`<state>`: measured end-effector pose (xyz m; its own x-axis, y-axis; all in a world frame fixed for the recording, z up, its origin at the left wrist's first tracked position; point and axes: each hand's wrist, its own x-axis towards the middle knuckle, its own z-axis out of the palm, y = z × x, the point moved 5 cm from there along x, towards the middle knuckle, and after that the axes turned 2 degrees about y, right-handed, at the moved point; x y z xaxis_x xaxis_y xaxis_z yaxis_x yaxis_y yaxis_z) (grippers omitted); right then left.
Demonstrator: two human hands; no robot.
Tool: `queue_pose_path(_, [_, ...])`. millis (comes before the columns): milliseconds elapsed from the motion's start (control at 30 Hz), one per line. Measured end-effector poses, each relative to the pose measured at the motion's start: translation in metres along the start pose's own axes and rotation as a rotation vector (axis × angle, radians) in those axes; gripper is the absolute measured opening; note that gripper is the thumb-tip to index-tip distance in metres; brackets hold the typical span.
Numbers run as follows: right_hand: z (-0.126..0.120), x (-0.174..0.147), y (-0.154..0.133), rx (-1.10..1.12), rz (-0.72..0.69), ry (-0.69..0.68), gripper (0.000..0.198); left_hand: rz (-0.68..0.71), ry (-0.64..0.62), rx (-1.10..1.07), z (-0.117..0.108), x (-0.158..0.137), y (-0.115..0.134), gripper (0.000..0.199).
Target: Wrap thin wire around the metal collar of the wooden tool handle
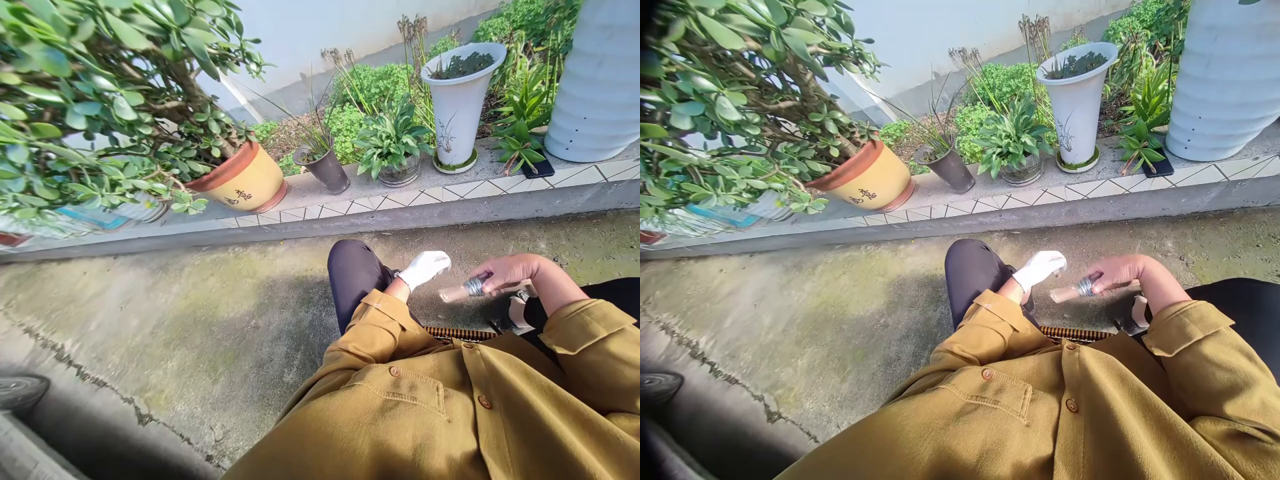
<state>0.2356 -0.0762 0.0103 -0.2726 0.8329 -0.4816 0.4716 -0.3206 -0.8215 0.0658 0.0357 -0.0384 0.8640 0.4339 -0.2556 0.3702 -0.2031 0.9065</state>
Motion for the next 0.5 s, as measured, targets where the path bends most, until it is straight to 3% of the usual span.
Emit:
queue_pose_path(100, [-0.009,0.0,-0.01,0.308,-0.108,0.052,0.064,0.054,0.021,0.015,0.002,0.002,0.003,0.024])
queue_pose_path(200, [-0.028,0.008,-0.006,0.554,-0.174,0.396,0.06,0.019,-0.021,0.013,0.006,0.003,0.003,0.029])
queue_pose_path(300, [-0.033,0.018,0.007,0.628,-0.127,0.638,0.048,0.015,-0.086,0.087,0.009,0.001,0.005,0.028])
queue_pose_path(400, [-0.03,0.026,0.016,0.371,0.07,0.766,0.039,0.044,-0.167,0.22,0.015,-0.002,0.012,0.027])
queue_pose_path(500, [-0.025,0.031,0.015,-0.238,0.306,0.705,0.041,0.013,-0.233,0.246,0.021,-0.007,0.016,0.027])
